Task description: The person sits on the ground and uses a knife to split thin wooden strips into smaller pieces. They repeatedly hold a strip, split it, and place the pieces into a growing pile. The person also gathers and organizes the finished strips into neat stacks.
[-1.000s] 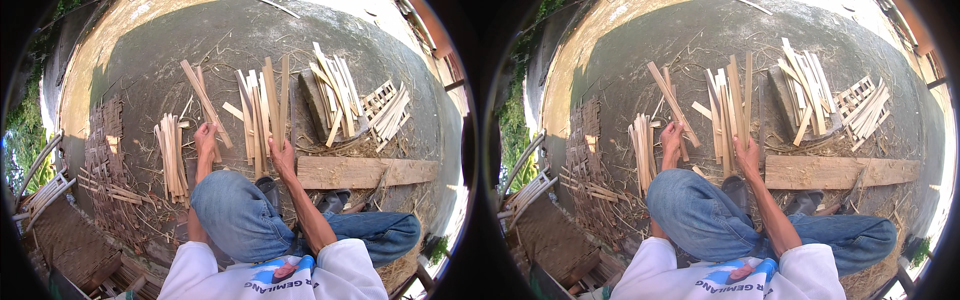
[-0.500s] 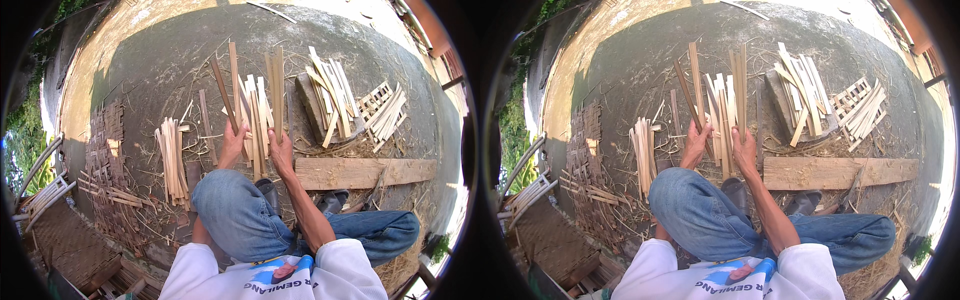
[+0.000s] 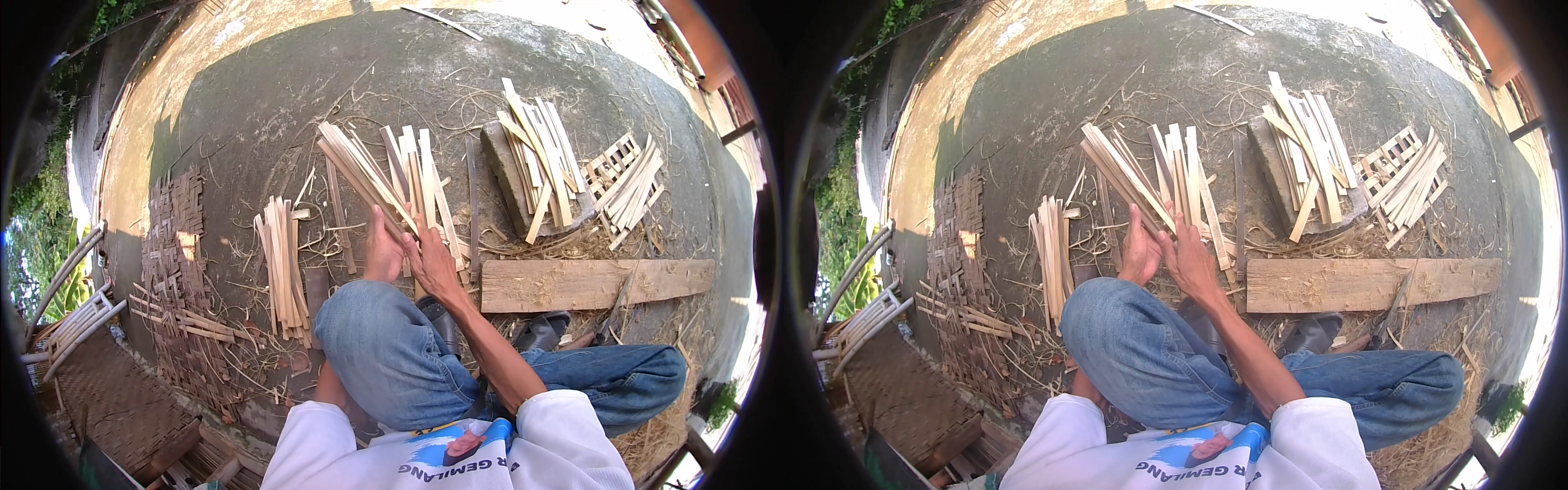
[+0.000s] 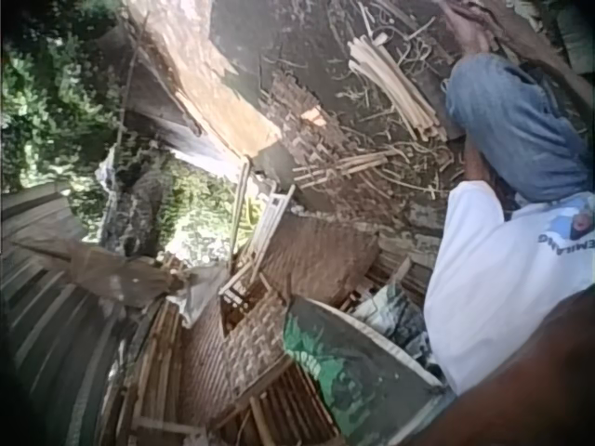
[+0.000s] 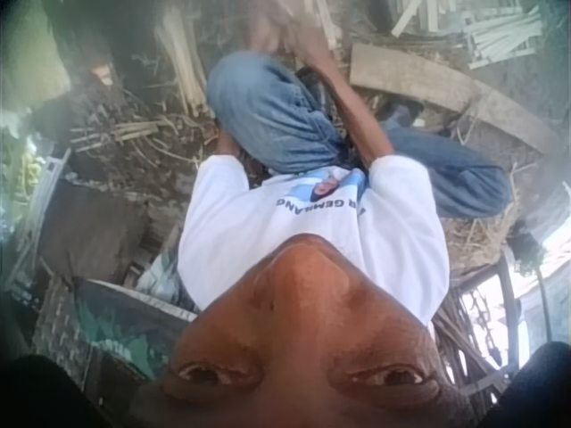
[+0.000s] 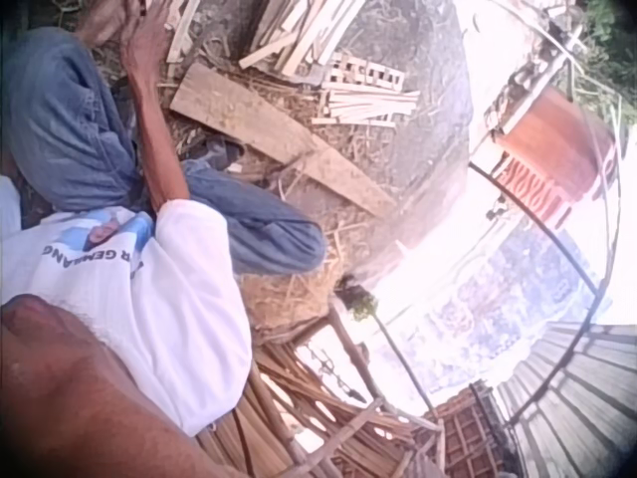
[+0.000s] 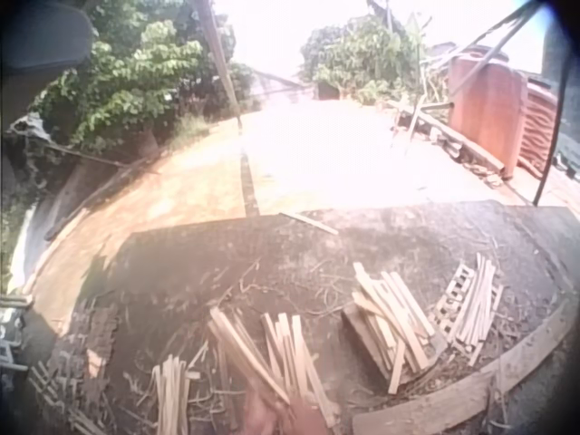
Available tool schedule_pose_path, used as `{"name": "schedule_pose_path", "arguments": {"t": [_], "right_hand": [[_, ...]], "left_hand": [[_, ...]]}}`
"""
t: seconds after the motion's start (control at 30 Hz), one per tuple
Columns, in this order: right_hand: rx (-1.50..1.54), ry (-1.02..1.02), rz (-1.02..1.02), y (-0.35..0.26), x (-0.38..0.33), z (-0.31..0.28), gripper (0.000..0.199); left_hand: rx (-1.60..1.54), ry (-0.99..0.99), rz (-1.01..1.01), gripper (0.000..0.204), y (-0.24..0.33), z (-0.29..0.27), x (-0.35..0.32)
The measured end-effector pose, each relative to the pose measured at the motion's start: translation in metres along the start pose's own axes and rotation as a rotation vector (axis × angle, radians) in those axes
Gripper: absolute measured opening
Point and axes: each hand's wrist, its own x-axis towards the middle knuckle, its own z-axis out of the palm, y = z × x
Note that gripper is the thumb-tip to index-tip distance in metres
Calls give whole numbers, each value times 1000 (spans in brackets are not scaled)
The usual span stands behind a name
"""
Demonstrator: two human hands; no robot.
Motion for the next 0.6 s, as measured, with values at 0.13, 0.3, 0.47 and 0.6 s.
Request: {"name": "schedule_pose_path", "arguments": {"t": [0.13,0.3,0.47,0.6], "right_hand": [[-199,-43,-30,-6,-11,9,66],[1,-153,-74,-1,-25,19,55],[84,59,-2,53,-25,16,43],[46,60,135,69,-18,0,37]], "left_hand": [[193,72,-12,59,-2,12,-9],[355,256,91,34,5,-40,-2],[537,415,86,34,89,-81,-26],[695,537,107,35,150,-148,-46]]}}
